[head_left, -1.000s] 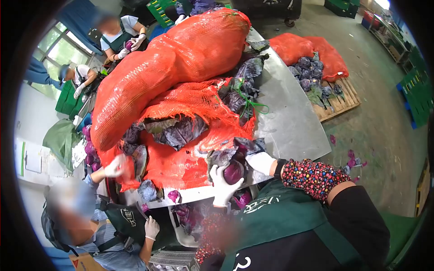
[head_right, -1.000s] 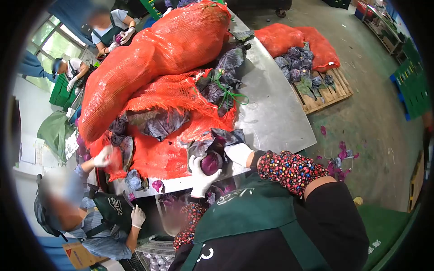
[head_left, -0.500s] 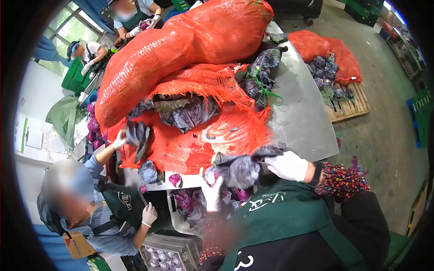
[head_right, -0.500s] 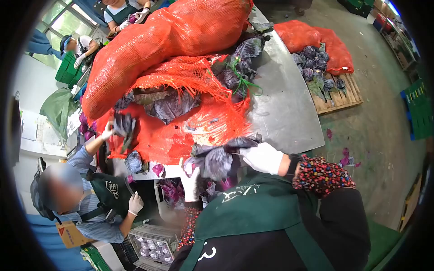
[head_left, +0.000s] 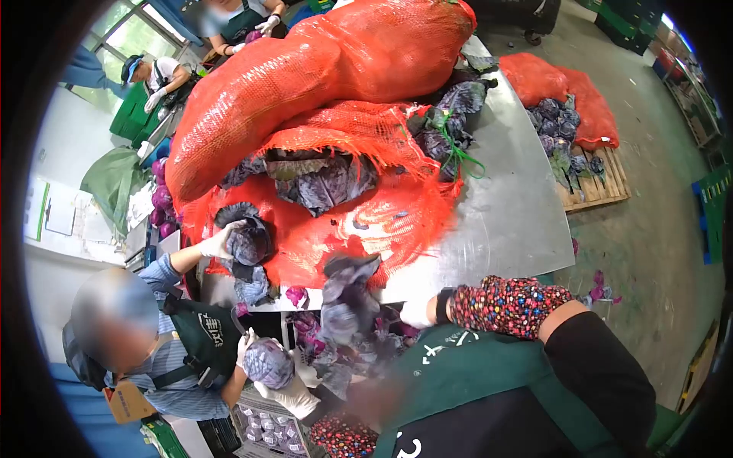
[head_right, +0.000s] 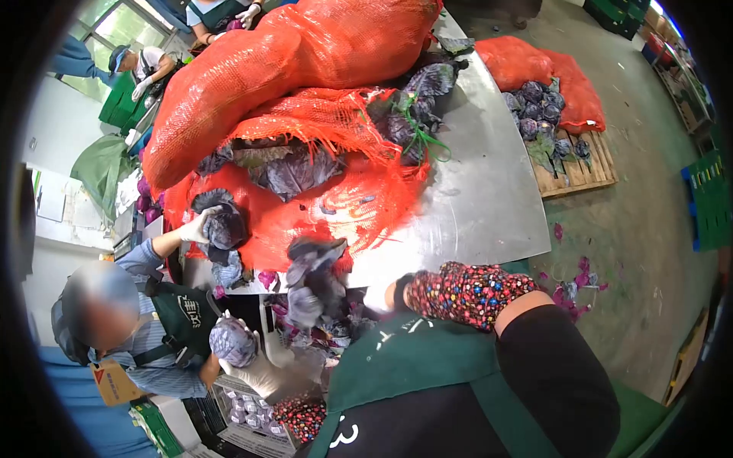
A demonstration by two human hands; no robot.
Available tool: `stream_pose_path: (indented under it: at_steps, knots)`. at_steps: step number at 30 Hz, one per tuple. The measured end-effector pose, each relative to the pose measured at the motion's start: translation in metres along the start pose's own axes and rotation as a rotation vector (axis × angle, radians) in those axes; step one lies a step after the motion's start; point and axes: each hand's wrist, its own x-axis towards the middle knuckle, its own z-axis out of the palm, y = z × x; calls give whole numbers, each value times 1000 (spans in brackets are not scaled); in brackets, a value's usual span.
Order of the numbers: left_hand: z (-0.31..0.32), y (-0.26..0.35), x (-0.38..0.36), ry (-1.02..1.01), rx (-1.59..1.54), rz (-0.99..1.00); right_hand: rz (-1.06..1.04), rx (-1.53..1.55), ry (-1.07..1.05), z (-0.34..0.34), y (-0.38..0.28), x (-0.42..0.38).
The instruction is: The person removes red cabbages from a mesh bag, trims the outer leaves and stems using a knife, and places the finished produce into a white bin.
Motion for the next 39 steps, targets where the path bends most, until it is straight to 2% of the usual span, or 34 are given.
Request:
stream_pose_path:
  at_steps: [1, 2, 3, 4, 5, 6, 7, 8, 9, 10, 12, 13, 15, 16, 18, 19, 21, 22, 24, 27, 33, 36, 39]
  knots:
    - [47, 11, -20, -8, -14, 64, -144, -168, -253, -29, -23, -4]
    - [38, 3, -9, 5, -16, 73, -116, -44, -152, -46, -38, -12]
    - [16, -12, 5, -193, 144, 117, -149, 42, -103, -49, -38, -12]
    - [23, -13, 5, -393, 311, 154, -178, 133, -54, -51, -35, -14]
    - [33, -15, 12, -551, 525, 71, -223, 218, 91, -44, -17, -15]
    - [73, -30, -17, -296, 457, 90, -320, 97, 223, -73, -10, -30]
    - [82, -51, -21, -276, 460, 156, 2, 3, 156, -112, -27, -45]
    - [109, -56, -31, -353, 474, 81, -76, 18, 362, -120, -17, -59]
    - [106, -76, -28, -391, 509, -20, 122, 73, 314, -116, -3, -69]
    - [109, -102, -23, -451, 573, 6, 49, 197, 557, -108, 15, -77]
    - [128, -137, -22, -604, 711, 83, 437, 333, 388, -134, 14, -102]
    - [134, -159, -23, -644, 711, 81, 470, 324, 399, -137, 12, -111]
    - [153, -183, -28, -727, 817, 117, 373, 408, 601, -139, 6, -120]
    - [163, -190, -30, -778, 756, 31, 173, 167, 699, -126, 15, -121]
    - [167, -209, -31, -849, 889, 169, 229, 328, 741, -99, 26, -115]
    - [168, -213, -29, -862, 893, 163, 240, 335, 747, -92, 28, -113]
    - [166, -217, -25, -884, 918, 192, 199, 143, 820, -81, 28, -107]
    - [167, -216, -25, -883, 928, 188, 198, 154, 818, -90, 20, -107]
    - [170, -212, -27, -889, 1034, 234, 372, 204, 523, -111, 5, -109]
    - [178, -205, -29, -884, 1051, 205, 375, 160, 468, -119, 5, -101]
    - [184, -204, -26, -895, 1084, 184, 283, 138, 514, -112, 14, -96]
    - [185, -206, -26, -901, 1097, 228, 340, 25, 480, -113, 18, -92]
    - [193, -208, -30, -878, 1137, 260, 343, 148, 567, -115, 23, -87]
